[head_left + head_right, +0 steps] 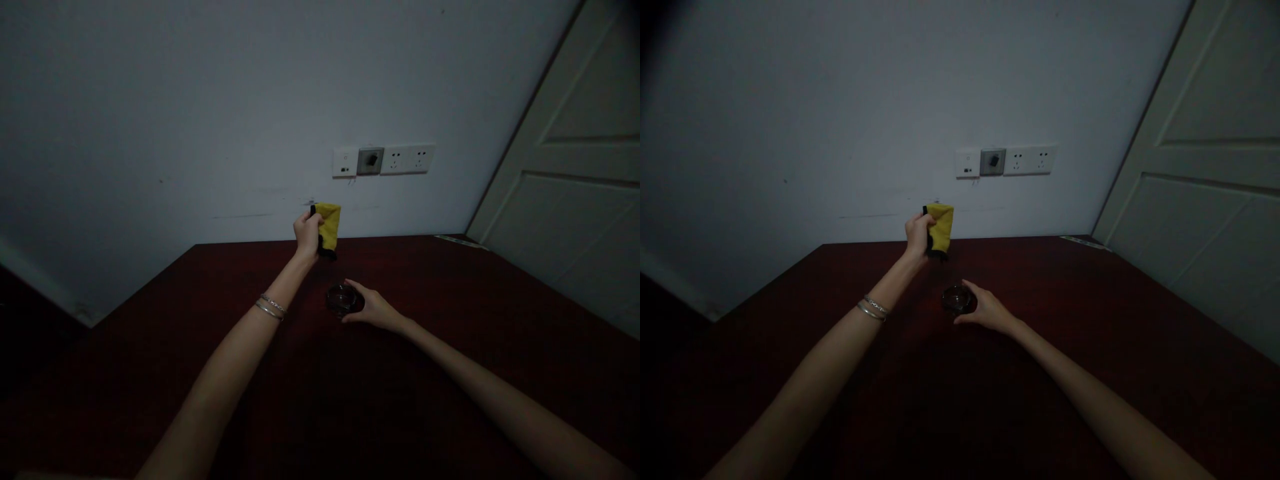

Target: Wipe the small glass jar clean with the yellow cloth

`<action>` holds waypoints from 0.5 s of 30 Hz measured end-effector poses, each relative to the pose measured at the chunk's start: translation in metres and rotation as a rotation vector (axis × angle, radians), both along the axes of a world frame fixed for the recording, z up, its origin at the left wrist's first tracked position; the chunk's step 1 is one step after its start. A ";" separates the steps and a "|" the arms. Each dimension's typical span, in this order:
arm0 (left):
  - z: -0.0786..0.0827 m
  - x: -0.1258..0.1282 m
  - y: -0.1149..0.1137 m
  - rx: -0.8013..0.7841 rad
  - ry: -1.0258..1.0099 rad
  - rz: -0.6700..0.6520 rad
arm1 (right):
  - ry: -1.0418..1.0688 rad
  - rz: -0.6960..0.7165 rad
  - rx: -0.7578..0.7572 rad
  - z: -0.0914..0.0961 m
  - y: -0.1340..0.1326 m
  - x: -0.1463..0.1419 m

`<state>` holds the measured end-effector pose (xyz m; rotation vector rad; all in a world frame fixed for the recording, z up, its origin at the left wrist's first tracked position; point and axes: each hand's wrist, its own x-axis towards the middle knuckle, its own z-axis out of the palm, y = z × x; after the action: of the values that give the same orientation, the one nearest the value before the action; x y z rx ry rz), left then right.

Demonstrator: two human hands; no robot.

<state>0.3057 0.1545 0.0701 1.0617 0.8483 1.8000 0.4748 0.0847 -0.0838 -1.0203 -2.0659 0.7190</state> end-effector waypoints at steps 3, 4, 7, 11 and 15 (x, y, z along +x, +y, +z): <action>-0.005 0.001 -0.004 -0.059 -0.102 -0.002 | 0.033 -0.006 -0.047 0.005 -0.003 0.005; -0.008 0.001 -0.006 -0.080 -0.121 -0.008 | 0.061 -0.013 -0.065 0.008 -0.003 0.009; -0.013 -0.003 -0.012 -0.114 -0.119 -0.098 | 0.235 -0.059 -0.085 0.022 -0.004 0.018; -0.011 -0.002 -0.025 -0.106 -0.034 -0.313 | 0.515 -0.124 -0.069 0.047 -0.004 0.019; -0.013 0.009 -0.043 -0.056 0.073 -0.533 | 0.691 -0.088 -0.110 0.067 -0.008 0.002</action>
<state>0.3151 0.1117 0.0575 1.1891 0.5814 1.2903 0.4770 0.0766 -0.0166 -0.7669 -1.3889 0.9820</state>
